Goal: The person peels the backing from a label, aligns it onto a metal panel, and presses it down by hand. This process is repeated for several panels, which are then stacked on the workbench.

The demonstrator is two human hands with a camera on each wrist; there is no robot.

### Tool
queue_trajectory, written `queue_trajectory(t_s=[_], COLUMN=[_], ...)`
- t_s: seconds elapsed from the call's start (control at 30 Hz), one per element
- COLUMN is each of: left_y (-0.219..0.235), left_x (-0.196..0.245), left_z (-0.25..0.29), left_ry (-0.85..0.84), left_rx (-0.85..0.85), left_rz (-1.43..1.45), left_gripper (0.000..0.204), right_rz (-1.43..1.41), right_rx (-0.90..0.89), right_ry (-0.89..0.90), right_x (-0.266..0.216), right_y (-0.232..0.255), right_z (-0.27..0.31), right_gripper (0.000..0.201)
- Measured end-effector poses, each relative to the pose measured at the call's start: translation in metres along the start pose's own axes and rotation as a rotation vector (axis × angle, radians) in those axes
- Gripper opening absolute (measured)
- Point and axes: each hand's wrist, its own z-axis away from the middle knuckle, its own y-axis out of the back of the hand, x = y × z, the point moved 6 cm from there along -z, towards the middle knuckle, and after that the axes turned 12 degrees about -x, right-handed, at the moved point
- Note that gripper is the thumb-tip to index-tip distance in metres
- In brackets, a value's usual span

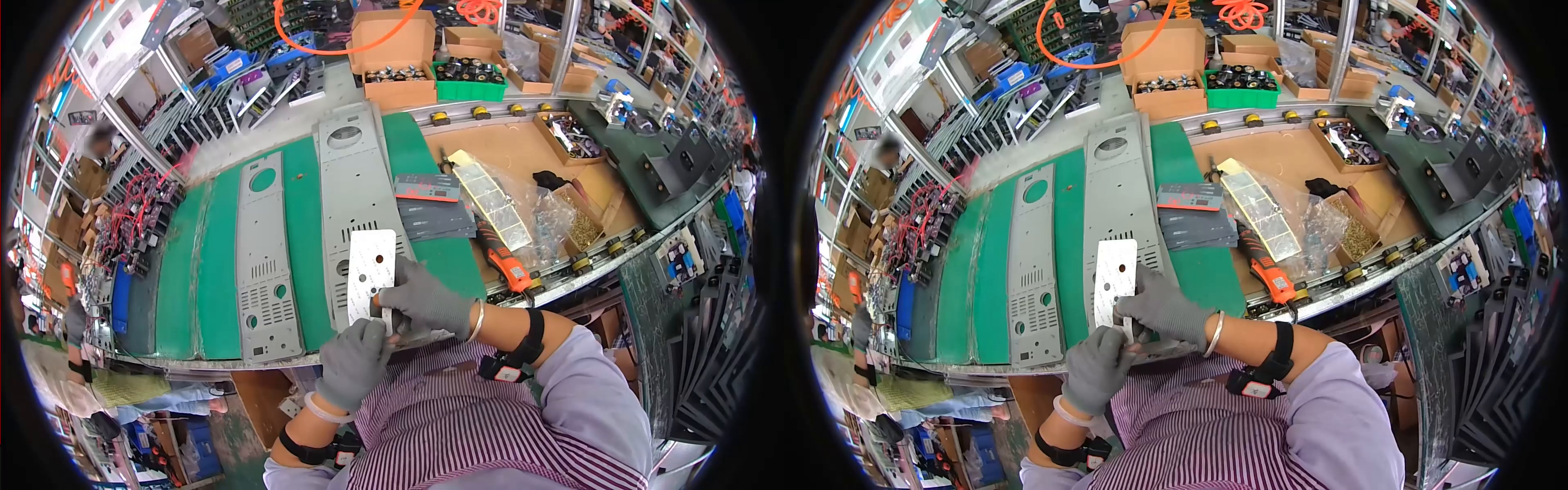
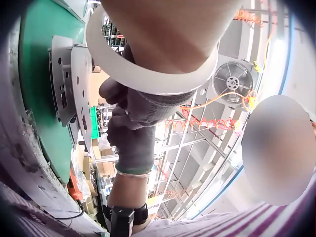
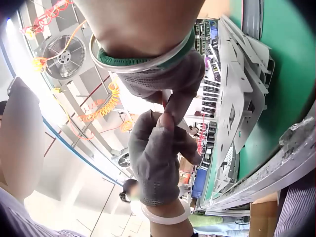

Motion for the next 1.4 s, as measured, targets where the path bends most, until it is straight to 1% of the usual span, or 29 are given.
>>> queue_trajectory(t_s=[0.1, 0.2, 0.27, 0.3, 0.4, 0.43, 0.5, 0.57, 0.6, 0.63, 0.7, 0.73, 0.8, 0.83, 0.87, 0.93, 0.97, 1.03, 1.1, 1.13, 1.2, 1.23, 1.3, 1.33, 1.37, 1.4], left_y=[0.001, 0.007, 0.008, 0.008, -0.017, -0.019, -0.017, -0.012, -0.010, -0.008, -0.010, -0.012, -0.007, -0.003, -0.006, -0.010, -0.010, -0.012, -0.008, -0.006, -0.005, -0.005, 0.003, 0.008, 0.008, 0.009], left_x=[-0.001, 0.000, 0.006, 0.008, -0.012, -0.014, -0.016, -0.013, -0.012, -0.012, -0.015, -0.017, -0.017, -0.015, -0.016, -0.017, -0.018, -0.018, -0.018, -0.018, -0.019, -0.020, -0.019, -0.015, -0.015, -0.014], left_z=[0.003, 0.007, 0.006, 0.006, 0.008, 0.005, 0.002, 0.002, 0.001, 0.001, 0.002, 0.002, 0.001, 0.002, 0.002, 0.003, 0.004, 0.006, 0.006, 0.006, 0.008, 0.009, 0.012, 0.014, 0.015, 0.016], left_ry=[-0.021, -0.087, -0.146, -0.174, -0.015, 0.004, 0.047, 0.050, 0.051, 0.075, 0.082, 0.085, -0.027, -0.080, -0.031, 0.068, 0.091, 0.141, 0.108, 0.092, 0.169, 0.206, 0.054, -0.020, -0.005, 0.010], left_rx=[-0.013, 0.048, 0.089, 0.112, 0.034, -0.016, -0.110, -0.120, -0.125, -0.149, -0.104, -0.083, 0.020, 0.069, 0.021, -0.077, -0.104, -0.158, -0.148, -0.144, -0.176, -0.192, -0.032, 0.044, 0.051, 0.057], left_rz=[0.018, 0.232, 0.336, 0.388, 0.797, 0.881, 1.047, 1.083, 1.101, 1.114, 1.116, 1.118, 0.937, 0.845, 0.932, 1.106, 1.147, 1.231, 1.161, 1.126, 1.159, 1.174, 0.839, 0.668, 0.630, 0.592], left_gripper=[0.017, 0.015, 0.013, 0.011, 0.009, 0.008, 0.008, 0.008, 0.008, 0.008, 0.008, 0.008, 0.009, 0.009, 0.009, 0.010, 0.011, 0.011, 0.010, 0.010, 0.010, 0.010, 0.013, 0.015, 0.016, 0.018], right_rz=[-0.122, -0.010, -0.217, -0.545, -0.135, -0.150, -0.061, 0.146, 0.111, 0.076, 0.106, 0.171, 0.268, 0.299, 0.328, 0.199, 0.135, -0.082, -0.109, -0.028, -0.057, -0.165, -0.189, -0.104, -0.019, -0.162], right_rx=[-0.123, -0.026, -0.228, -0.299, -0.401, -0.375, -0.329, -0.278, -0.294, -0.309, -0.293, -0.261, -0.195, -0.161, -0.127, -0.205, -0.243, -0.290, -0.316, -0.318, -0.328, -0.335, -0.332, -0.323, -0.312, -0.260], right_ry=[-0.206, 0.202, 0.179, 0.098, 0.245, 0.281, 0.358, 0.441, 0.405, 0.367, 0.356, 0.384, 0.476, 0.539, 0.603, 0.499, 0.445, 0.356, 0.338, 0.370, 0.389, 0.376, 0.330, 0.299, 0.267, 0.198], right_x=[-0.001, 0.009, 0.005, 0.019, 0.035, 0.039, 0.043, 0.019, 0.017, 0.017, 0.021, 0.024, 0.022, 0.008, -0.003, -0.004, -0.003, -0.003, -0.005, -0.008, -0.007, -0.001, 0.009, 0.012, 0.011, 0.012], right_y=[-0.006, -0.014, -0.030, -0.047, -0.058, -0.062, -0.063, -0.057, -0.056, -0.056, -0.057, -0.058, -0.055, -0.053, -0.051, -0.052, -0.054, -0.057, -0.059, -0.059, -0.062, -0.065, -0.066, -0.064, -0.063, -0.062], right_z=[0.002, -0.012, -0.002, -0.004, -0.006, -0.008, -0.009, 0.004, 0.004, 0.004, 0.000, -0.004, -0.004, 0.003, 0.009, 0.008, 0.008, 0.007, 0.007, 0.008, 0.006, 0.002, -0.001, 0.000, 0.001, 0.001], right_gripper=[0.055, 0.056, 0.061, 0.061, 0.049, 0.041, 0.033, 0.035, 0.037, 0.039, 0.040, 0.040, 0.040, 0.040, 0.040, 0.038, 0.038, 0.038, 0.037, 0.035, 0.034, 0.034, 0.036, 0.039, 0.042, 0.043])
